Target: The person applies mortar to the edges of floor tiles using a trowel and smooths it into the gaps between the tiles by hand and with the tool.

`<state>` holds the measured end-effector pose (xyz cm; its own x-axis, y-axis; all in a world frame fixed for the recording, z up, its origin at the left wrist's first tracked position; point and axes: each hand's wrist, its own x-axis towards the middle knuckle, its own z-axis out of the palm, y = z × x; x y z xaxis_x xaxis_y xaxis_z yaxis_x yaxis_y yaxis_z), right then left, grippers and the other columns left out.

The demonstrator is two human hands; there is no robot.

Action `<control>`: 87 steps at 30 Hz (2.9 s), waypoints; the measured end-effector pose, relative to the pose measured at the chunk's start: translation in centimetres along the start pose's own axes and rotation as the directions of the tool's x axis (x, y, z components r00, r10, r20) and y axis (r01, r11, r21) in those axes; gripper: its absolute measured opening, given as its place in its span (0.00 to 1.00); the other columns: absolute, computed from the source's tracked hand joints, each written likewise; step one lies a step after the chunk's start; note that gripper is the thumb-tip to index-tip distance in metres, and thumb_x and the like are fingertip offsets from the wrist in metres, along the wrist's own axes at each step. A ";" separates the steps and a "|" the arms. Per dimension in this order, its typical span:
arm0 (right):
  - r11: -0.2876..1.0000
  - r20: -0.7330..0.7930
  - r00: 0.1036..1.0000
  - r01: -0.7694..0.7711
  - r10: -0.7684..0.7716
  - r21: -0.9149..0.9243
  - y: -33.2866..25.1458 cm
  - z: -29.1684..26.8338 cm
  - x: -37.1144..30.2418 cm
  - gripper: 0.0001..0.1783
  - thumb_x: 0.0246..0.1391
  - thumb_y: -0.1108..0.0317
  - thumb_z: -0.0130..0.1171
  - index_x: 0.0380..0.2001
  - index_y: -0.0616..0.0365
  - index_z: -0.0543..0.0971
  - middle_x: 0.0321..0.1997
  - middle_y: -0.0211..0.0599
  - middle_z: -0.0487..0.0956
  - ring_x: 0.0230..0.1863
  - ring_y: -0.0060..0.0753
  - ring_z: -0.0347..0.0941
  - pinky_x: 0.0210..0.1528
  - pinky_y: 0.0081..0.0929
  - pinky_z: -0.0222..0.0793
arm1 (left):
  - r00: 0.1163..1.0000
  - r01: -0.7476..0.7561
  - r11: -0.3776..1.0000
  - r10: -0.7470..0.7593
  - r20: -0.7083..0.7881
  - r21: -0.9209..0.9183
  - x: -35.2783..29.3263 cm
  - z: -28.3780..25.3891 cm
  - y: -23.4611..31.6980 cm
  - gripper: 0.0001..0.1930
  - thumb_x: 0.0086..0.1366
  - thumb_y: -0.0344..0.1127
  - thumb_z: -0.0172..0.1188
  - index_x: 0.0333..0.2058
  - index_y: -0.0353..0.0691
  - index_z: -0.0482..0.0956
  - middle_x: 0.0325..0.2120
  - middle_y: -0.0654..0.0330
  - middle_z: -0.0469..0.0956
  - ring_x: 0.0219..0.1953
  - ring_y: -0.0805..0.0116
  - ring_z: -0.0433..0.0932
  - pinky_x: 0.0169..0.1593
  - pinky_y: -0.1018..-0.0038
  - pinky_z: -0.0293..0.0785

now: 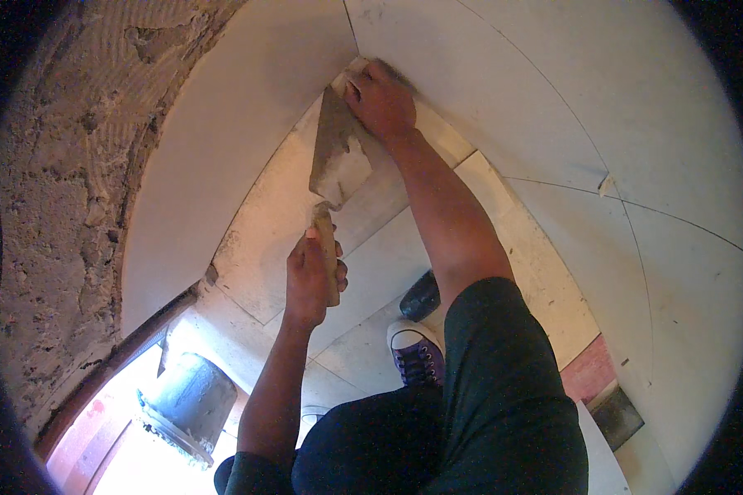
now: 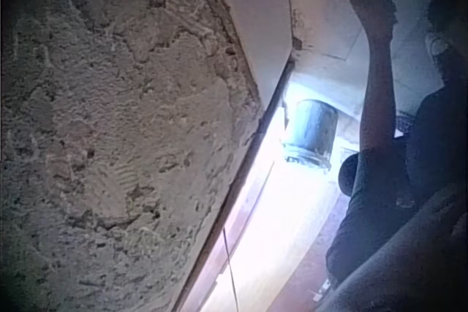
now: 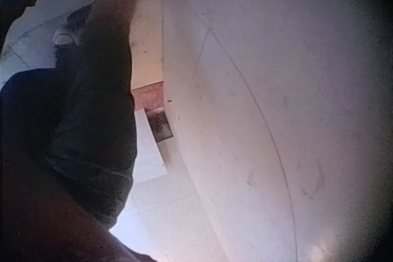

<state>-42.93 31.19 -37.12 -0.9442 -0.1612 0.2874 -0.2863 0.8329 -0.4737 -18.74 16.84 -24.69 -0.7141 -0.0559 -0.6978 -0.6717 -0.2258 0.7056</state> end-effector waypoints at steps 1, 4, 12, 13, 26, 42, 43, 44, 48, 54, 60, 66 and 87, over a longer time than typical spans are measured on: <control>1.000 0.005 1.000 0.004 -0.004 -0.006 0.0 0.0 0.0 0.17 0.61 0.51 0.58 0.44 0.47 0.84 0.45 0.33 0.77 0.39 0.45 0.82 0.42 0.44 0.82 | 1.000 0.005 1.000 -0.005 -0.003 0.006 0.0 0.0 0.1 0.29 0.77 0.61 0.42 0.53 0.37 0.70 0.31 0.63 0.70 0.20 0.75 0.71 0.22 0.77 0.71; 1.000 -0.015 1.000 -0.001 0.001 -0.013 0.0 0.1 -0.1 0.17 0.61 0.50 0.57 0.44 0.46 0.84 0.46 0.33 0.77 0.39 0.45 0.82 0.42 0.45 0.82 | 1.000 0.009 1.000 -0.009 -0.010 0.017 -0.1 0.2 0.3 0.29 0.77 0.61 0.42 0.53 0.37 0.70 0.30 0.63 0.70 0.20 0.76 0.71 0.22 0.77 0.71; 1.000 -0.010 1.000 -0.006 0.006 -0.027 -0.1 0.1 -0.1 0.15 0.60 0.52 0.59 0.44 0.44 0.85 0.44 0.32 0.77 0.39 0.43 0.82 0.41 0.44 0.81 | 0.999 0.009 1.000 -0.009 -0.043 0.018 0.0 0.4 0.3 0.28 0.79 0.57 0.37 0.47 0.35 0.73 0.29 0.60 0.71 0.19 0.74 0.72 0.21 0.75 0.69; 1.000 -0.013 1.000 0.001 -0.001 -0.001 -0.1 0.2 -0.1 0.16 0.61 0.50 0.57 0.42 0.45 0.85 0.45 0.33 0.78 0.39 0.46 0.82 0.41 0.47 0.81 | 0.999 0.005 1.000 -0.004 -0.043 0.016 -0.1 0.4 0.3 0.28 0.79 0.57 0.37 0.47 0.35 0.73 0.29 0.60 0.71 0.19 0.74 0.72 0.21 0.75 0.69; 1.000 0.005 1.000 -0.009 0.009 -0.013 -0.3 0.0 0.0 0.16 0.60 0.51 0.59 0.42 0.45 0.86 0.46 0.34 0.78 0.42 0.44 0.82 0.43 0.46 0.82 | 0.999 -0.006 1.000 0.006 -0.038 0.010 -0.2 0.4 0.5 0.29 0.78 0.59 0.38 0.47 0.36 0.73 0.30 0.60 0.71 0.19 0.74 0.72 0.21 0.76 0.70; 0.997 0.113 0.991 -0.074 0.074 -0.004 -0.6 -0.3 -0.1 0.20 0.59 0.54 0.54 0.49 0.50 0.82 0.54 0.40 0.75 0.52 0.48 0.78 0.54 0.47 0.77 | 0.991 0.018 0.972 0.013 -0.130 0.232 -0.6 1.6 0.9 0.27 0.77 0.57 0.42 0.42 0.32 0.71 0.27 0.56 0.75 0.19 0.70 0.77 0.22 0.70 0.73; 0.995 0.114 0.988 -0.100 0.099 0.005 -0.7 -0.2 0.0 0.20 0.59 0.55 0.53 0.49 0.51 0.81 0.53 0.41 0.75 0.52 0.49 0.78 0.55 0.47 0.76 | 0.991 0.032 0.969 0.000 -0.131 0.243 -0.7 1.8 0.9 0.27 0.77 0.57 0.42 0.41 0.32 0.71 0.26 0.56 0.75 0.19 0.69 0.77 0.22 0.70 0.74; 0.995 0.113 0.989 -0.096 0.096 -0.004 0.3 0.2 0.0 0.20 0.59 0.55 0.53 0.49 0.51 0.81 0.53 0.41 0.75 0.52 0.49 0.78 0.55 0.47 0.76 | 0.993 0.043 0.967 -0.013 -0.119 0.250 -0.8 2.2 0.8 0.27 0.77 0.57 0.42 0.41 0.32 0.71 0.25 0.56 0.75 0.19 0.69 0.77 0.23 0.70 0.74; 1.000 -0.089 0.996 0.007 -0.006 0.011 2.5 0.3 -0.1 0.18 0.60 0.63 0.52 0.50 0.55 0.81 0.54 0.46 0.79 0.52 0.51 0.77 0.56 0.46 0.75 | 0.990 0.041 0.973 -0.009 -0.141 0.228 -1.9 1.7 -0.4 0.27 0.77 0.57 0.43 0.41 0.33 0.71 0.25 0.57 0.75 0.18 0.71 0.77 0.22 0.71 0.74; 0.452 0.270 0.791 -0.553 0.550 0.700 -5.6 -9.5 -8.6 0.13 0.69 0.62 0.52 0.46 0.58 0.81 0.39 0.35 0.79 0.41 0.27 0.75 0.46 0.24 0.73 | 0.976 -0.032 0.894 0.124 -0.178 0.447 -5.2 -2.5 -4.6 0.26 0.78 0.56 0.43 0.48 0.35 0.72 0.31 0.48 0.78 0.24 0.58 0.81 0.28 0.64 0.78; 0.014 0.769 0.566 -0.808 0.298 0.589 -11.0 -14.6 -24.0 0.15 0.70 0.57 0.52 0.42 0.59 0.77 0.32 0.31 0.77 0.28 0.23 0.70 0.30 0.24 0.65 | 0.917 -0.238 0.842 0.360 -0.175 0.484 -8.9 -3.8 -4.9 0.18 0.76 0.42 0.47 0.54 0.34 0.66 0.35 0.33 0.79 0.41 0.29 0.78 0.43 0.45 0.75; 0.122 0.794 0.601 -0.798 0.094 0.590 -15.3 -15.6 -24.6 0.18 0.68 0.57 0.55 0.49 0.61 0.76 0.44 0.34 0.79 0.44 0.27 0.74 0.50 0.27 0.69 | 0.917 -0.332 0.840 0.394 -0.062 0.429 -11.3 -1.9 -6.8 0.20 0.78 0.43 0.44 0.58 0.34 0.62 0.42 0.33 0.78 0.42 0.31 0.80 0.43 0.46 0.77; 0.039 0.864 0.402 -0.911 0.304 0.410 -16.9 -20.5 -29.2 0.08 0.66 0.64 0.56 0.41 0.53 0.69 0.28 0.33 0.71 0.22 0.30 0.70 0.24 0.29 0.71 | 0.931 0.053 0.566 0.269 -0.246 0.822 -10.3 -20.5 -12.8 0.11 0.71 0.40 0.54 0.39 0.43 0.81 0.33 0.52 0.83 0.36 0.50 0.83 0.41 0.55 0.80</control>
<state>-7.15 32.64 -20.46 -0.6074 -0.2687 -0.7476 0.7822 -0.0383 -0.6218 1.21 0.41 -29.05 -0.7974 -0.3520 -0.4902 -0.5806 0.6690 0.4641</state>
